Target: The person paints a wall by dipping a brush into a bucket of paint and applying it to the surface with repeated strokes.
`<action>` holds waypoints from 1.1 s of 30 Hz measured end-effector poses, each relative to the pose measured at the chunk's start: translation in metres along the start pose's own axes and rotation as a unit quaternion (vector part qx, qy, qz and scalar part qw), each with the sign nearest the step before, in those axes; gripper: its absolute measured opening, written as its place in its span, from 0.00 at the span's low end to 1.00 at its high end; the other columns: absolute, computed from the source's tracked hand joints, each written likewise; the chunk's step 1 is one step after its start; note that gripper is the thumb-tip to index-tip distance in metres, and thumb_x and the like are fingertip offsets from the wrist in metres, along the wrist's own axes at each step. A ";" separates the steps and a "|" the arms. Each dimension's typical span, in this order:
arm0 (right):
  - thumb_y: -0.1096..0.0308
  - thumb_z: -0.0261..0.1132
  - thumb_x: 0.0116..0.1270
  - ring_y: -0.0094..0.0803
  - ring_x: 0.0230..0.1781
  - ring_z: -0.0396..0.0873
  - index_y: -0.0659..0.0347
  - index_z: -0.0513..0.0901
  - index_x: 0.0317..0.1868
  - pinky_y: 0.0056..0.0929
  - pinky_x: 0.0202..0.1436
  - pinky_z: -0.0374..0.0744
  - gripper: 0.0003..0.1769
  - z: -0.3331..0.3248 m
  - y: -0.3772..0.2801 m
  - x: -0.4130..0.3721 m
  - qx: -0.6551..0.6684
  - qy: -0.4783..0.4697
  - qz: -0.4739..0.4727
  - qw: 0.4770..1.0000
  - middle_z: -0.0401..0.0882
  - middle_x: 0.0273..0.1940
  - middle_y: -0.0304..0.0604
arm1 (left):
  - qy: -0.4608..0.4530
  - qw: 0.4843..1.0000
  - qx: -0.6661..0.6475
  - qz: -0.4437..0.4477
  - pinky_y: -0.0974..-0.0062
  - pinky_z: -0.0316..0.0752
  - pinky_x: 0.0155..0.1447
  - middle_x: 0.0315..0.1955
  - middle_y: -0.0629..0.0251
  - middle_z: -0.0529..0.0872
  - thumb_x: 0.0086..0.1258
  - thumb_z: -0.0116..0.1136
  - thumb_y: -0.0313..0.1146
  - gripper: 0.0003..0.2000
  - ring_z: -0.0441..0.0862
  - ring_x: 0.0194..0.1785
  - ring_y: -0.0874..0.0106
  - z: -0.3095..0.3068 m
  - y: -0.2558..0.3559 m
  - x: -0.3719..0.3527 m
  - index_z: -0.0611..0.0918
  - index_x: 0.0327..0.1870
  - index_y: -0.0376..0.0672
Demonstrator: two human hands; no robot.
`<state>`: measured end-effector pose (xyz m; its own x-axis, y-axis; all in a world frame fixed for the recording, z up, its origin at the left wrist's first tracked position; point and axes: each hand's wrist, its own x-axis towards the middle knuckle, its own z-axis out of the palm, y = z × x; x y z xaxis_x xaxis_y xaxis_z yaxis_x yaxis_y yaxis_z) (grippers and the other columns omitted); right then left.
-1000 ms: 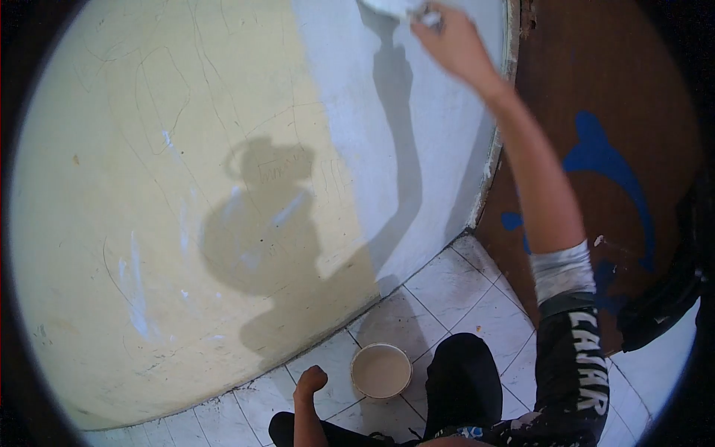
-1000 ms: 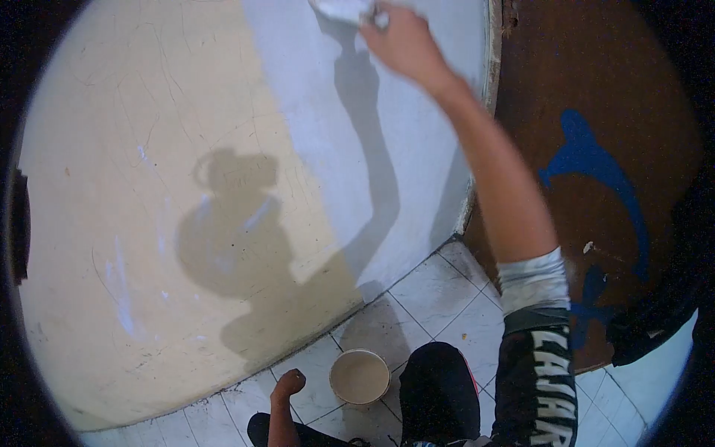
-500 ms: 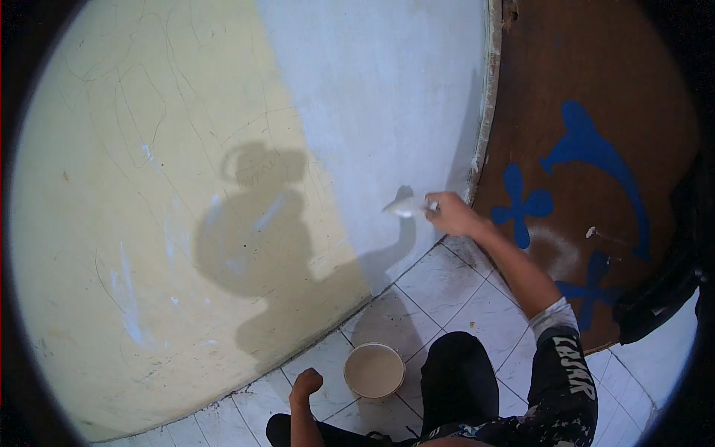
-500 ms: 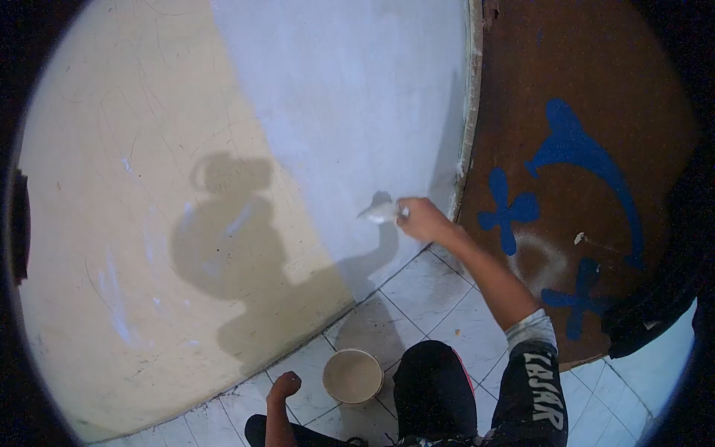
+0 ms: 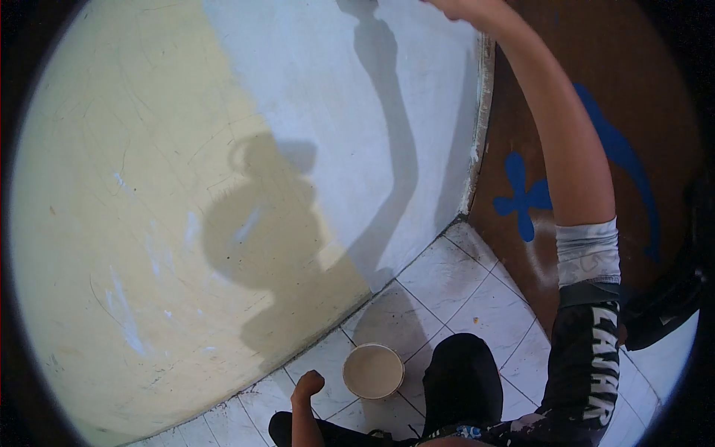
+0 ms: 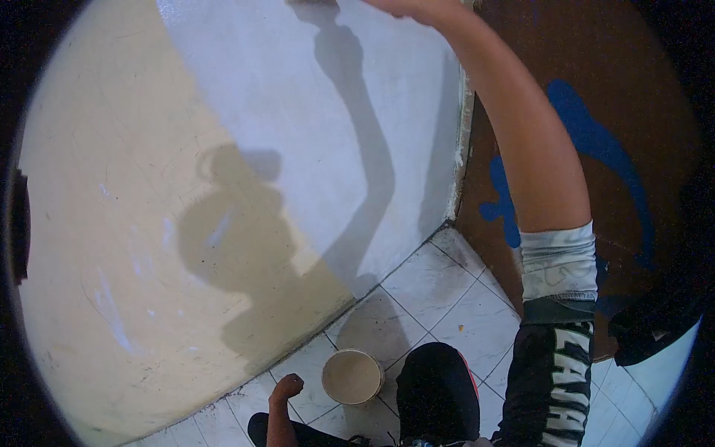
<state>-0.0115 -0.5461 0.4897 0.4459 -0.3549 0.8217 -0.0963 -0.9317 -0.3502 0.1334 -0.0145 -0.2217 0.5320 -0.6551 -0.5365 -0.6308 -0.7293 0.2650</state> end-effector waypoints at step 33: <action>0.64 0.72 0.59 0.50 0.47 0.85 0.66 0.85 0.53 0.39 0.54 0.81 0.22 0.062 0.149 -0.040 -0.099 -0.234 0.024 0.967 0.86 0.43 0.56 | -0.068 0.995 -0.021 -0.072 0.56 0.76 0.64 0.52 0.42 0.85 0.67 0.46 0.35 0.18 0.82 0.58 0.48 0.002 0.015 -0.015 0.86 0.46 0.35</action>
<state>0.0118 -0.6655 0.3769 0.7866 -0.3669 0.4967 -0.2737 -0.9282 -0.2521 0.1151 -0.0151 -0.2117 0.5319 -0.5131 -0.6737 -0.5277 -0.8230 0.2102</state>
